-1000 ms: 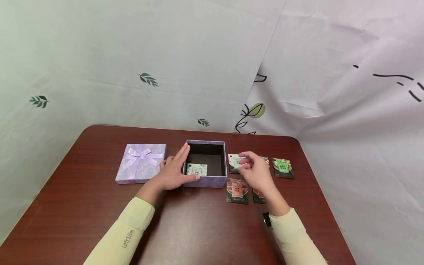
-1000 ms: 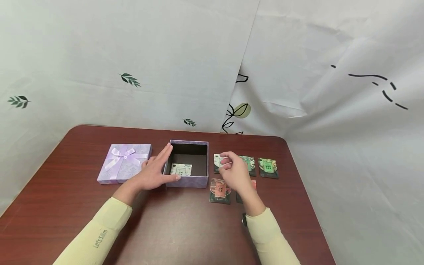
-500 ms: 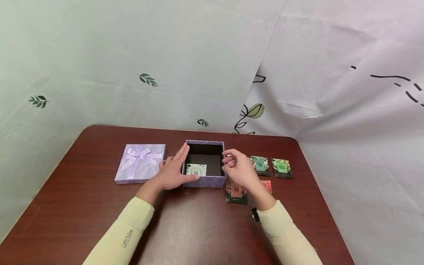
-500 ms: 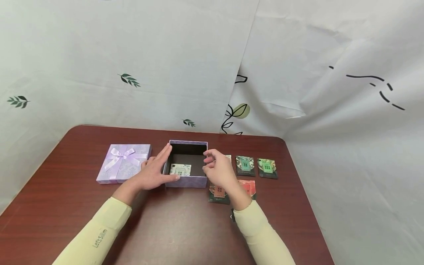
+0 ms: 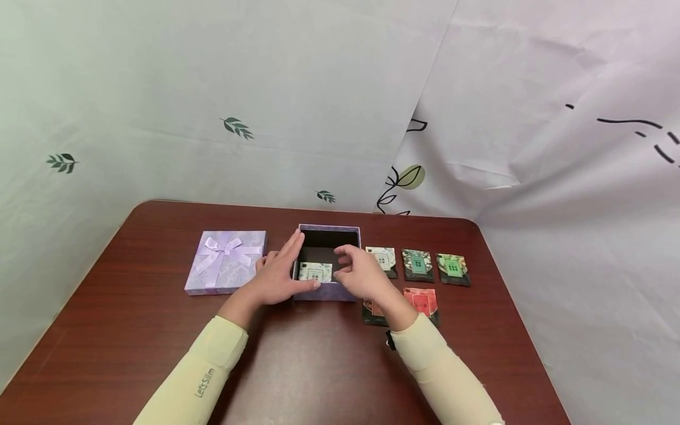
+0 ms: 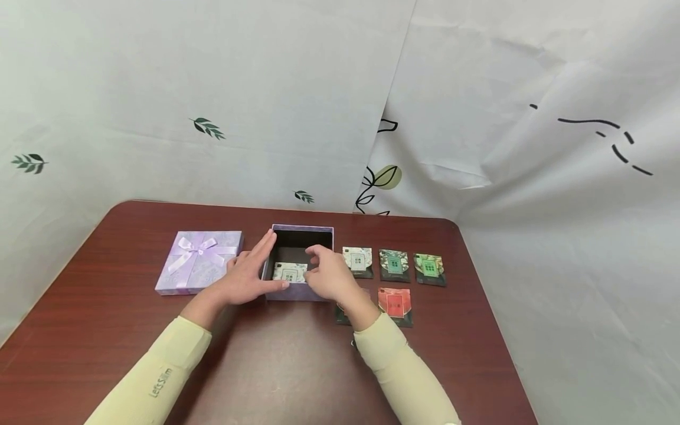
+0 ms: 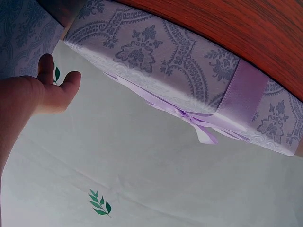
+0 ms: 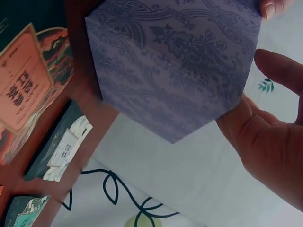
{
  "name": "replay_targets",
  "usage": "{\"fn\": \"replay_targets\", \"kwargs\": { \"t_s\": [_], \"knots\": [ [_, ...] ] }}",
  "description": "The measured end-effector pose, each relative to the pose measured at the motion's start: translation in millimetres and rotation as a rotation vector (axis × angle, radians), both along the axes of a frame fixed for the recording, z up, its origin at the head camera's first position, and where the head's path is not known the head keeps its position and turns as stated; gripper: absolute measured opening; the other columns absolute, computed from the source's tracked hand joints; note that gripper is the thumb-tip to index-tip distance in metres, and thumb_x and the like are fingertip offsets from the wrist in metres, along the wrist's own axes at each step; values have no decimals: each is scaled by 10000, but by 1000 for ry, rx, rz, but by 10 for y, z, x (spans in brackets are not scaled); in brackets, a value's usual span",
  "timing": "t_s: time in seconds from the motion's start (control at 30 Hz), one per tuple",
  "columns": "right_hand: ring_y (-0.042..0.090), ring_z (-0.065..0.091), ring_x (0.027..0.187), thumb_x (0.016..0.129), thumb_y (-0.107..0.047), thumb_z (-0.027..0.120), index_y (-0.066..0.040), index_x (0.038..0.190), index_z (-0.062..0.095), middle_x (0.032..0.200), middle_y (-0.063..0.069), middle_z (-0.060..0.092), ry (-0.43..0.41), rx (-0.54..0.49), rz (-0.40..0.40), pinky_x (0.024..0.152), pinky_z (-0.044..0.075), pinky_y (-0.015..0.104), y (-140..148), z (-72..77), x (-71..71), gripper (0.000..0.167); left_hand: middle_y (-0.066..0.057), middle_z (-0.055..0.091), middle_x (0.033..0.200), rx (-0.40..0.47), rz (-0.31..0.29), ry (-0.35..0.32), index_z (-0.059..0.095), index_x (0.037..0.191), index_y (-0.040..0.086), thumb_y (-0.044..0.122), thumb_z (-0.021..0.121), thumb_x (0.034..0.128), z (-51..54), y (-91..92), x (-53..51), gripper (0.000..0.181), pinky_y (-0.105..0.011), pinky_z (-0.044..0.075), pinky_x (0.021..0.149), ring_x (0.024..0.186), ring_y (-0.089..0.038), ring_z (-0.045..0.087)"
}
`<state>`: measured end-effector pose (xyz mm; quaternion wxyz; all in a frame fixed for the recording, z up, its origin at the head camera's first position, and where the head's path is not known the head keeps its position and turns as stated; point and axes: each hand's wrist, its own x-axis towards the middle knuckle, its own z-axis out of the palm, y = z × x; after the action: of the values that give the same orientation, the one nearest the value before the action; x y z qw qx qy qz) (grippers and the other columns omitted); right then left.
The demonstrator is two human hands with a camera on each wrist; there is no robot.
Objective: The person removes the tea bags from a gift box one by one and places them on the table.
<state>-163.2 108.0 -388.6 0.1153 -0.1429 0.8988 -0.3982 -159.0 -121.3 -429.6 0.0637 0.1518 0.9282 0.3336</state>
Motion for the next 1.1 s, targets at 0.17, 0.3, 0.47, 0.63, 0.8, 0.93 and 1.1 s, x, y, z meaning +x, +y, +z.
{"fn": "replay_targets", "kwargs": {
  "t_s": [0.17,0.3,0.47,0.63,0.8,0.93,1.1],
  "knots": [
    [303,595,1156,930,-143,690,-7,1388,562,1290,174,623,-5,202,12,901,491,473,-129,29,-46,494,94,-36,1665,0,2,-4,60,1629,219,575,734,838,-1,-4,6,1098,-670,154,973,1320,-497,306],
    [294,560,1210,956,-152,646,5,1394,559,1337,166,599,-58,310,18,925,473,469,-221,56,-81,473,97,-34,1664,6,1,-3,67,1629,216,570,740,834,-3,-2,6,1100,-677,147,976,1324,-500,303],
    [267,577,1178,944,-77,591,18,1362,588,1304,140,624,-65,389,44,891,489,427,-277,46,-121,428,104,-31,1664,5,1,2,74,1629,217,558,749,832,-9,4,3,1099,-675,141,983,1326,-506,303],
    [231,606,1002,891,-15,587,33,1327,610,1249,135,651,-44,426,73,790,495,385,-300,34,-167,439,112,-39,1662,7,-2,2,63,1629,226,574,740,832,-13,-1,0,1103,-666,142,982,1344,-517,278],
    [230,576,868,881,5,584,33,1297,623,1172,124,669,-60,443,89,728,471,373,-339,23,-205,419,113,-45,1662,8,-2,0,59,1629,224,586,731,833,-6,-11,0,1102,-673,133,988,1366,-507,259],
    [228,575,891,895,16,553,45,1336,596,1269,144,640,-80,446,102,726,457,359,-379,-10,-221,444,105,-38,1664,14,-1,6,64,1629,217,573,735,835,1,-14,0,1098,-668,136,985,1360,-497,273],
    [235,566,827,918,-2,536,51,1302,612,1228,133,645,-109,470,109,700,455,349,-420,-58,-237,395,104,-34,1663,6,-2,9,64,1628,216,583,730,836,-4,-16,-3,1098,-639,165,975,1325,-454,323]
  ]
}}
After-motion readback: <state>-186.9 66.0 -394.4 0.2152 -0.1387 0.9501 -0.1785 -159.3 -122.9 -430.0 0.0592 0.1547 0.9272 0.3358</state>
